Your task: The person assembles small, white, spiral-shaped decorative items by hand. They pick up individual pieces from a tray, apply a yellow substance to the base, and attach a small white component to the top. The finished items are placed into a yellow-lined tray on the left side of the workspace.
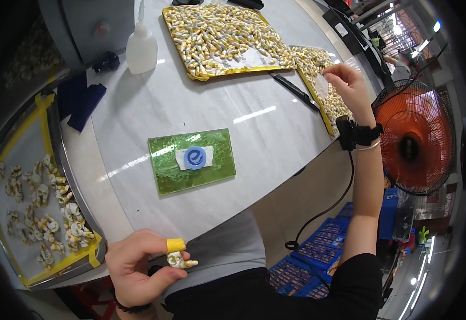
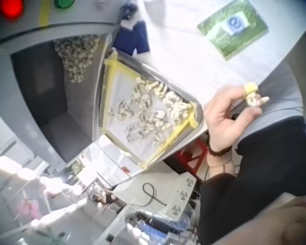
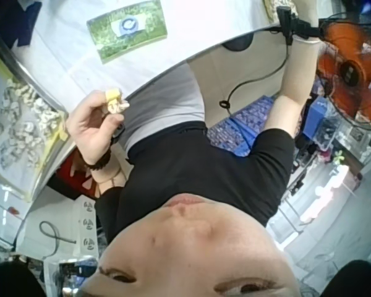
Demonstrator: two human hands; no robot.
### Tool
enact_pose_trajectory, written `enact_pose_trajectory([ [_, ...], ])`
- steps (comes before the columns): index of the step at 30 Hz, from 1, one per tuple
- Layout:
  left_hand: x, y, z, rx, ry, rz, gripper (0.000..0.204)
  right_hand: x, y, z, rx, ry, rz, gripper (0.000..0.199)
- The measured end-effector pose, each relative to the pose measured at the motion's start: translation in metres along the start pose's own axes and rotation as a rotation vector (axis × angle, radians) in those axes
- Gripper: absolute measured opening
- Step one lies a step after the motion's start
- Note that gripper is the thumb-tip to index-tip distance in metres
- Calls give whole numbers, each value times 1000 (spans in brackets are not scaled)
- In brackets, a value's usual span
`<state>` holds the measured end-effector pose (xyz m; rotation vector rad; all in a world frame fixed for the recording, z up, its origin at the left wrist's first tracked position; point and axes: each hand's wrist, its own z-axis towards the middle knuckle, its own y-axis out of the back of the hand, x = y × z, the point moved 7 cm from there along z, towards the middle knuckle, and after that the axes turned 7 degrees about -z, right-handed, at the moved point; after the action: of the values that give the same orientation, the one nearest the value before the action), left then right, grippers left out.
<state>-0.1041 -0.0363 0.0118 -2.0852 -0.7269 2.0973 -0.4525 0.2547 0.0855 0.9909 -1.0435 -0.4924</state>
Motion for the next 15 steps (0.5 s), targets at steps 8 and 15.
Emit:
enact_pose_trajectory([
  [8, 1, 3, -1, 20, 1, 8, 28, 138, -34, -53, 92, 360, 360, 13],
  [15, -1, 5, -2, 21, 8, 33, 28, 218, -109, -97, 253, 855, 35, 16],
])
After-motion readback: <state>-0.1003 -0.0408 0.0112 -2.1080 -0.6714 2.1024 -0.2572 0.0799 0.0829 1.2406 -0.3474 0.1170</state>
